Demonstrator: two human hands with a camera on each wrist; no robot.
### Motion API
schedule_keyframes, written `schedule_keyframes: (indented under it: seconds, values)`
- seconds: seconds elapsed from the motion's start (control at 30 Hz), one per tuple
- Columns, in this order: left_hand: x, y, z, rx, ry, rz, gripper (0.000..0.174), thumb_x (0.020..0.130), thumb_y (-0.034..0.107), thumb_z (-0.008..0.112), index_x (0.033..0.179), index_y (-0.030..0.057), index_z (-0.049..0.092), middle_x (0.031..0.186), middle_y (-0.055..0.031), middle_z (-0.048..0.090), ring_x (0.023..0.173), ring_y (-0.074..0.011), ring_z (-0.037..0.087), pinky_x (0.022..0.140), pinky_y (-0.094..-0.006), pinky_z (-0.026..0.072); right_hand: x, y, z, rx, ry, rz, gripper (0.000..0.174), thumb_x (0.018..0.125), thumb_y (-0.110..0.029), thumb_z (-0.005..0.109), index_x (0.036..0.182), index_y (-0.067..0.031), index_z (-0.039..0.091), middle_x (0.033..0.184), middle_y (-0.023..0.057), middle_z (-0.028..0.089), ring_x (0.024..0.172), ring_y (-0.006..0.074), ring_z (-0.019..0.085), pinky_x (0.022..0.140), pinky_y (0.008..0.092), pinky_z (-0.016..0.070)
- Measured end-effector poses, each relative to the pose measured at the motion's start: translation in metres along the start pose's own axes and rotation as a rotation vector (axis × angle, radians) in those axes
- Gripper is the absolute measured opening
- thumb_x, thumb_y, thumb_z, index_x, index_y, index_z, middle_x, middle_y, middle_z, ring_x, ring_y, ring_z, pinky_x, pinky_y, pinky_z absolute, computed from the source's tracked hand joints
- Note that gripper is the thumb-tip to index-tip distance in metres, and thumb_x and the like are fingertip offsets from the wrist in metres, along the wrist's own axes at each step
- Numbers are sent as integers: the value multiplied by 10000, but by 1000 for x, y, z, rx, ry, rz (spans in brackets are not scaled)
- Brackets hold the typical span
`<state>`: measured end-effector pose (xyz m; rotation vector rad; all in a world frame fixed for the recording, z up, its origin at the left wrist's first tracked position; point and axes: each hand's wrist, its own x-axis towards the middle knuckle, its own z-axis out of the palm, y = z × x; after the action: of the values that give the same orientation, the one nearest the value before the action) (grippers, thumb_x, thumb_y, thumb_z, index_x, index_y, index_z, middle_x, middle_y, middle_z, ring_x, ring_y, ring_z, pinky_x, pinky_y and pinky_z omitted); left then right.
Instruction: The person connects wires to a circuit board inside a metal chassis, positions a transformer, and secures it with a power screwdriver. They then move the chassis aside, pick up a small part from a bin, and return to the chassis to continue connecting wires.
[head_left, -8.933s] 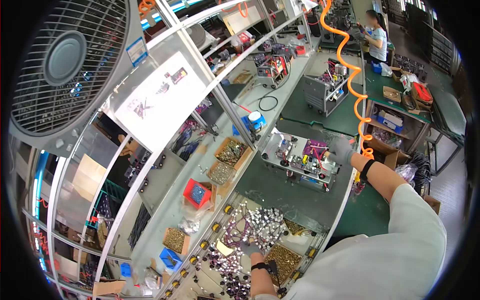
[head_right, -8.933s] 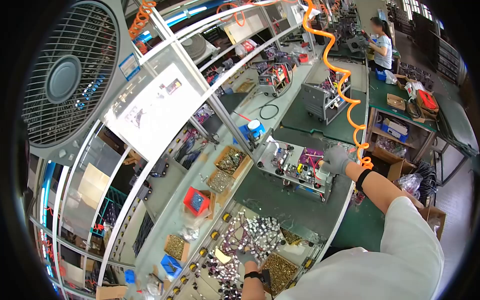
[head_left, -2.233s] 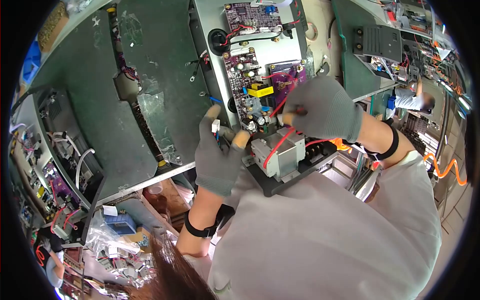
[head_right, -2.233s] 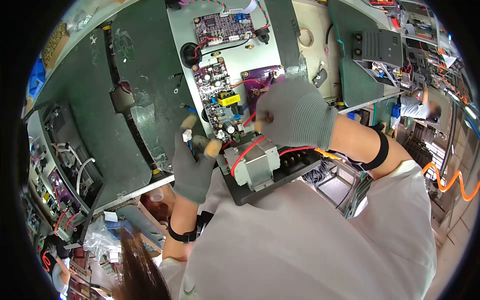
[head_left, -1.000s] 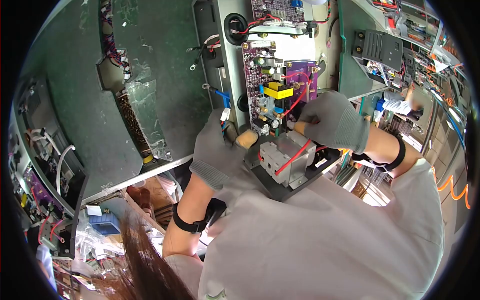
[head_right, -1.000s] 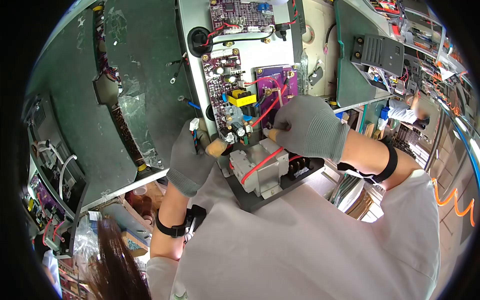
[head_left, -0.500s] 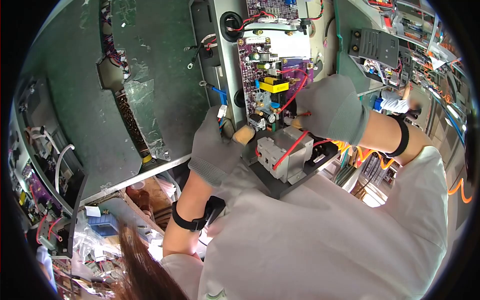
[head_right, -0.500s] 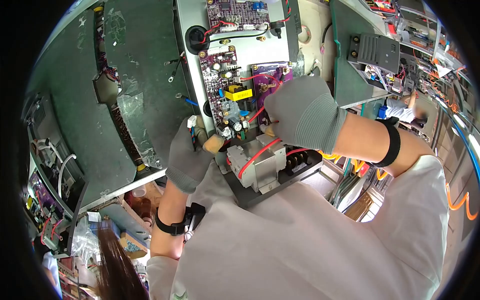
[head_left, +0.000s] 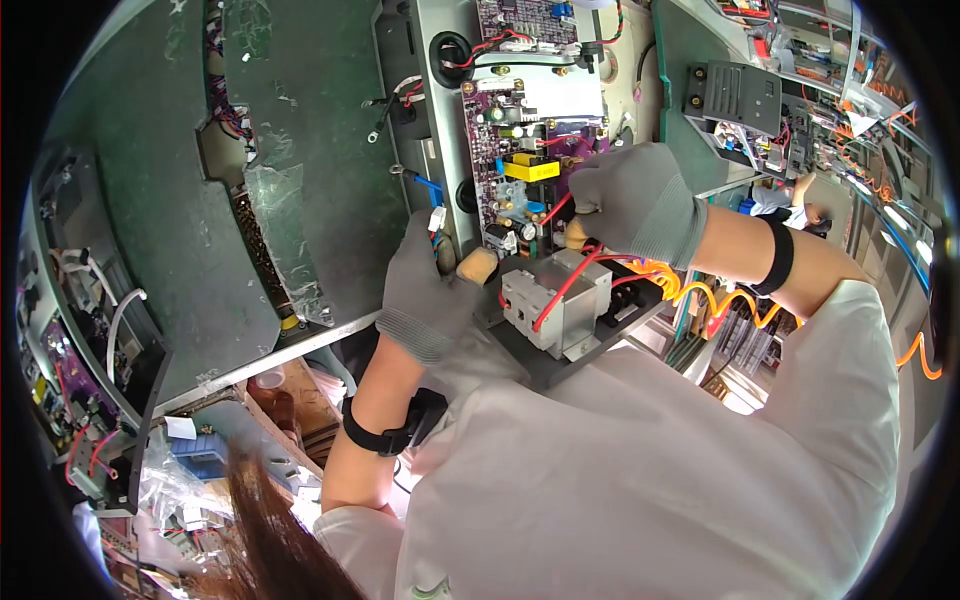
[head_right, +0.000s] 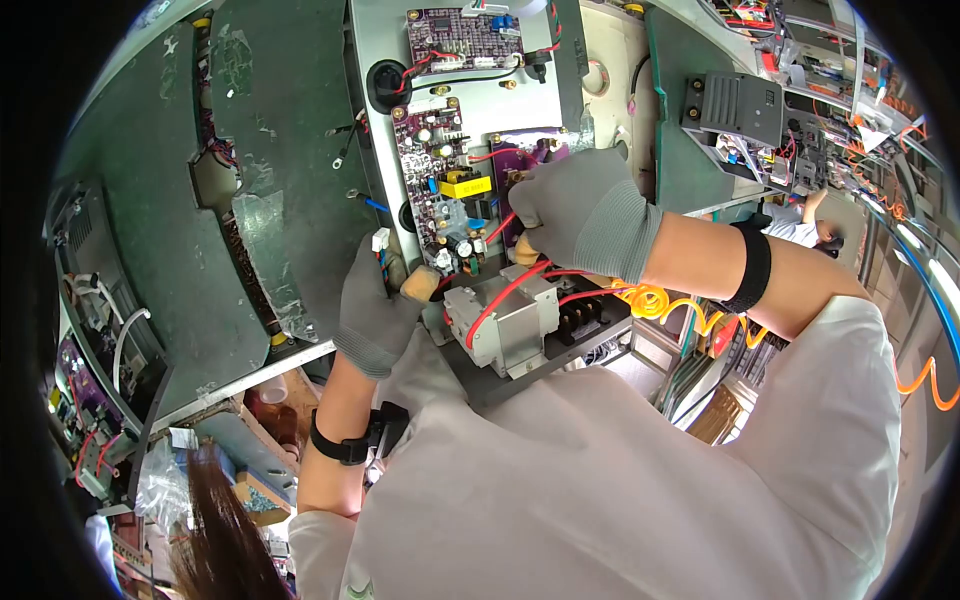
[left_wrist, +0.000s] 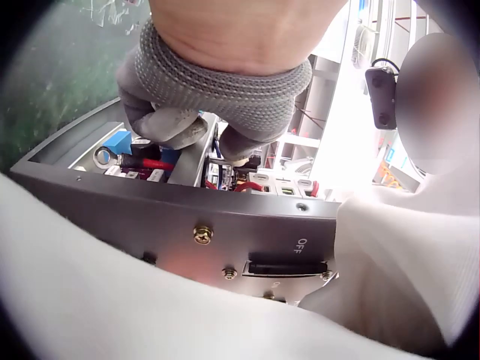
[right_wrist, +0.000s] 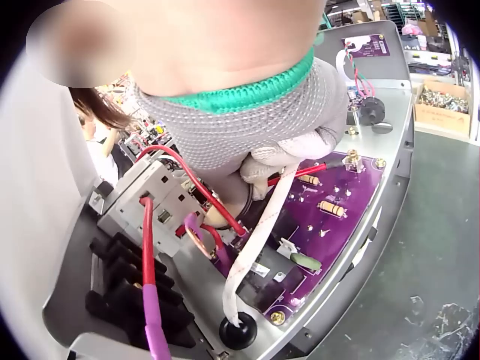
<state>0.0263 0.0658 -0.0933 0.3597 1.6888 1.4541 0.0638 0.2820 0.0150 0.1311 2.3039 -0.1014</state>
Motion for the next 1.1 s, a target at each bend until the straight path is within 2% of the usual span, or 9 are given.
schedule_keyframes:
  seconds: [0.2,0.6,0.67,0.7,0.77,0.83,0.93,1.03,1.1]
  values:
    - [-3,6,-6,18,-8,-6,418,798,255,698,1046,-14,495,798,-58,553,692,-128,487,634,-274,444,-4,9,2,117,83,-275,109,655,-172,649,747,-141,601,760,28,581,765,241,610,590,395,475]
    - [0,1,-4,-6,-17,24,388,802,194,686,1069,-16,499,861,-90,605,742,-148,558,682,-290,469,-1,-8,0,-209,9,-333,252,623,-194,661,849,-89,619,794,56,578,785,253,613,616,384,477]
    - [1,3,-4,-3,-20,-26,497,741,197,738,1095,-39,482,865,-172,624,784,-284,629,692,-345,498,0,-9,-2,-216,-19,-334,242,627,-187,656,848,-93,621,798,56,581,785,255,615,623,384,477]
    - [1,1,-3,-5,-18,-26,497,741,197,738,1095,-39,482,865,-172,624,784,-284,629,692,-345,498,0,-9,-3,-219,-45,-333,232,632,-179,651,847,-97,622,803,57,584,785,257,616,631,384,477]
    - [-1,-4,-1,-55,-4,8,399,794,176,686,1087,-20,500,875,-99,611,761,-155,566,697,-296,475,1,-4,-1,-191,-18,-364,225,637,-185,651,843,-99,622,795,59,583,776,261,617,626,388,476]
    - [-2,2,-4,-32,-10,1,399,795,182,688,1082,-22,501,877,-100,612,761,-155,567,697,-297,476,1,-1,-2,-163,9,-401,218,642,-191,652,839,-102,621,787,61,581,767,266,618,621,393,476]
    - [-2,1,-4,-14,-8,-3,401,797,200,690,1070,-27,504,875,-101,611,761,-153,566,696,-296,476,0,1,-14,-48,1,-329,161,662,-152,640,812,-95,632,778,79,606,728,284,615,607,402,474]
    - [-2,2,-5,4,-20,-16,416,802,226,691,1067,-33,502,875,-99,610,764,-149,563,697,-293,475,-1,4,-34,316,-135,-264,140,675,-120,657,808,-77,665,737,95,624,633,244,601,572,368,466]
    - [-1,4,-6,30,-49,-19,429,805,240,691,1072,-36,499,879,-97,611,768,-146,562,700,-292,475,-5,2,-48,631,-209,-101,157,677,-104,695,827,-58,690,678,78,616,571,152,558,539,295,440]
